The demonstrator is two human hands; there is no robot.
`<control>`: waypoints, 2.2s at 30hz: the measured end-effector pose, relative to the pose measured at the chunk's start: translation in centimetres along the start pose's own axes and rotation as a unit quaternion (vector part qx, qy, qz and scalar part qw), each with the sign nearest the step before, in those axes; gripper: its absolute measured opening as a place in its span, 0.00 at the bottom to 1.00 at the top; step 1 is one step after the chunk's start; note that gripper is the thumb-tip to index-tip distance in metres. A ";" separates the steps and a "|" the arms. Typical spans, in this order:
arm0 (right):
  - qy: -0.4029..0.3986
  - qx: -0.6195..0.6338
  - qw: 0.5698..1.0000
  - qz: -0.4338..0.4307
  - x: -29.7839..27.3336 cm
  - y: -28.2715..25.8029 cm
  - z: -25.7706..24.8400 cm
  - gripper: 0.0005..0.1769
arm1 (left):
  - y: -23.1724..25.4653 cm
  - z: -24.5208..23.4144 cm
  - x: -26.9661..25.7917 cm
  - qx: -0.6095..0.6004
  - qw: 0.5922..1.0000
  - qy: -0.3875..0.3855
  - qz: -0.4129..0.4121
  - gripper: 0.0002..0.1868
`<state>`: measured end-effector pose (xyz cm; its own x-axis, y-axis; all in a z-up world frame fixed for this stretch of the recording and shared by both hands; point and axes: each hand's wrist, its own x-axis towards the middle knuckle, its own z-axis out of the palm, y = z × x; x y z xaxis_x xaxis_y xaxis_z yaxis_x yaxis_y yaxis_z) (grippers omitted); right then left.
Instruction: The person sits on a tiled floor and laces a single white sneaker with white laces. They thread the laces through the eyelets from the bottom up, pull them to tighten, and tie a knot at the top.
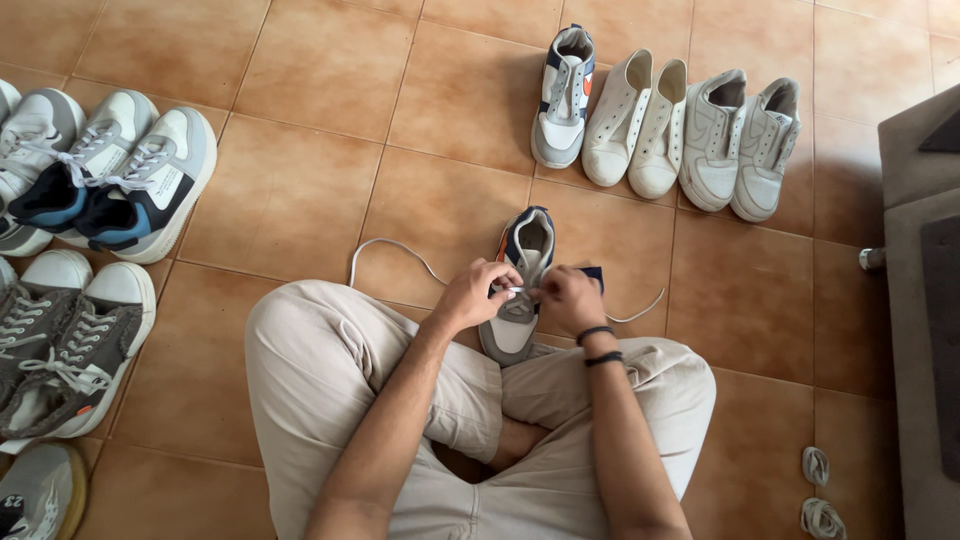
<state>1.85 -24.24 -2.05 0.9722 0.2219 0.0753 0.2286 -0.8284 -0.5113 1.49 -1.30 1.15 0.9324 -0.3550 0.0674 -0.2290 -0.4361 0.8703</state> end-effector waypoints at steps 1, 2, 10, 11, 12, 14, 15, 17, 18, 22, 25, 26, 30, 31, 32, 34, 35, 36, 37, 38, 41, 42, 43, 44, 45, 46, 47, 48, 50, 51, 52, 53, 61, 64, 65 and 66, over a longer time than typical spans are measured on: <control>0.014 0.065 0.998 0.007 -0.1 0.9 -0.7 0.12 | -0.2 0.2 0.0 0.008 1.000 0.004 -0.003 0.09; 0.028 0.129 0.991 0.014 -0.2 1.8 -1.6 0.12 | -0.5 0.3 0.0 0.015 1.000 0.008 -0.005 0.09; 0.140 -0.061 0.984 0.092 -2.1 3.5 -3.9 0.06 | -2.5 2.1 1.4 0.127 0.988 0.081 0.027 0.09; 0.142 -0.107 0.982 0.067 -1.9 2.9 -3.4 0.05 | -2.7 2.4 1.7 0.140 0.986 0.085 0.032 0.11; 0.116 -0.115 0.985 0.049 -1.6 2.3 -2.7 0.07 | -2.8 2.6 1.8 0.146 0.986 0.078 0.035 0.12; 0.062 -0.130 0.989 0.013 -1.2 0.8 -1.2 0.10 | -3.2 3.0 1.9 0.158 0.985 0.064 0.042 0.15; 0.070 -0.128 0.989 -0.008 -1.0 0.0 -0.6 0.11 | -3.5 3.2 1.9 0.164 0.984 0.063 0.040 0.14; 0.088 -0.124 0.987 -0.049 -1.0 -1.3 0.3 0.15 | -4.0 3.7 1.8 0.175 0.982 0.060 0.036 0.13; 0.070 -0.113 0.991 -0.032 -0.9 -1.5 0.2 0.14 | -4.3 3.8 1.8 0.178 0.982 0.053 0.030 0.13; 0.040 -0.049 0.998 0.001 -0.6 -2.0 -0.7 0.13 | -4.7 4.3 1.9 0.187 0.981 0.037 0.024 0.11; 0.024 -0.013 0.999 0.023 -0.5 -2.1 -1.1 0.11 | -4.4 4.0 1.8 0.211 0.977 0.018 0.020 0.10; 0.015 -0.005 0.999 0.033 -0.6 -2.0 -1.3 0.11 | -4.1 3.9 1.7 0.222 0.975 0.009 0.017 0.10; 0.068 0.011 0.998 -0.008 -0.6 -1.4 -1.6 0.08 | -3.2 2.9 1.4 0.266 0.962 0.033 0.042 0.10; 0.055 0.014 0.998 0.013 -0.6 -1.4 -1.5 0.08 | -3.1 2.8 1.3 0.264 0.963 0.038 0.045 0.10; 0.043 0.018 0.998 0.034 -0.7 -1.3 -1.4 0.08 | -3.0 2.8 1.2 0.262 0.963 0.043 0.047 0.10; 0.043 -0.012 0.999 0.013 -0.9 -1.4 -0.9 0.05 | -3.0 2.9 0.9 0.217 0.976 0.029 -0.007 0.09; 0.044 -0.026 0.999 0.002 -0.9 -1.5 -0.7 0.04 | -3.1 3.0 0.9 0.194 0.980 0.023 -0.034 0.08; 0.046 -0.030 0.999 -0.004 -0.9 -1.6 -0.6 0.04 | -3.3 3.1 0.9 0.194 0.980 0.036 -0.032 0.09; 0.048 -0.034 0.998 -0.009 -0.8 -1.7 -0.5 0.05 | -3.5 3.3 1.1 0.193 0.979 0.049 -0.030 0.09; 0.050 -0.038 0.998 -0.015 -0.8 -1.9 -0.5 0.05 | -3.7 3.5 1.2 0.193 0.979 0.062 -0.027 0.10; 0.034 -0.046 0.998 0.002 -0.5 -2.5 -0.4 0.15 | -4.2 4.2 1.6 0.182 0.979 0.083 -0.026 0.12; 0.042 -0.042 0.998 -0.011 -0.3 -2.7 -0.4 0.14 | -4.4 4.3 1.5 0.177 0.981 0.075 -0.025 0.12; 0.051 -0.039 0.998 -0.025 -0.2 -2.8 -0.5 0.13 | -4.6 4.4 1.5 0.172 0.983 0.066 -0.023 0.11; 0.060 -0.035 0.997 -0.038 -0.2 -2.9 -0.6 0.13 | -4.6 4.4 1.4 0.167 0.984 0.057 -0.021 0.11; 0.056 -0.004 0.998 -0.041 -0.1 -3.0 -0.8 0.13 | -4.7 4.4 1.4 0.153 0.986 0.068 -0.013 0.11; 0.052 0.026 0.997 -0.045 0.0 -3.0 -1.0 0.13 | -4.7 4.3 1.4 0.138 0.987 0.078 -0.005 0.11; 0.047 0.056 0.996 -0.048 0.0 -3.1 -1.1 0.14 | -4.7 4.2 1.4 0.124 0.988 0.089 0.002 0.11; 0.050 0.065 0.996 -0.046 0.1 -3.1 -1.1 0.14 | -4.7 4.0 1.4 0.117 0.990 0.081 0.000 0.11; 0.055 0.083 0.994 -0.040 0.0 -3.1 -1.3 0.14 | -4.9 3.7 1.4 0.101 0.993 0.064 -0.007 0.11; 0.047 0.084 0.995 -0.026 -0.1 -3.1 -1.3 0.13 | -4.9 3.6 1.3 0.102 0.993 0.065 -0.007 0.11; 0.039 0.086 0.995 -0.013 -0.1 -3.1 -1.4 0.13 | -4.9 3.5 1.3 0.103 0.992 0.066 -0.007 0.11; 0.031 0.087 0.996 0.000 -0.1 -3.1 -1.4 0.13 | -4.9 3.4 1.3 0.105 0.992 0.067 -0.006 0.10; 0.021 0.119 0.990 0.070 0.0 -2.3 -0.9 0.10 | -5.7 3.7 1.2 0.064 0.994 0.083 -0.032 0.10; 0.009 0.117 0.988 0.103 0.1 -1.8 -0.5 0.10 | -5.6 3.7 1.2 0.054 0.994 0.082 -0.049 0.09; 0.006 0.116 0.987 0.111 0.2 -1.7 -0.5 0.10 | -5.4 3.5 1.3 0.051 0.994 0.080 -0.058 0.09; 0.006 0.106 0.988 0.114 0.2 -1.5 -0.5 0.10 | -5.2 3.4 1.2 0.048 0.994 0.078 -0.055 0.09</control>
<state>1.69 -23.18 -0.84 0.9980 0.0347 -0.0535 -0.0112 -0.7300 -0.6833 2.83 -2.21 -4.96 0.9834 -0.1723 0.0562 -0.1426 -0.5440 0.8269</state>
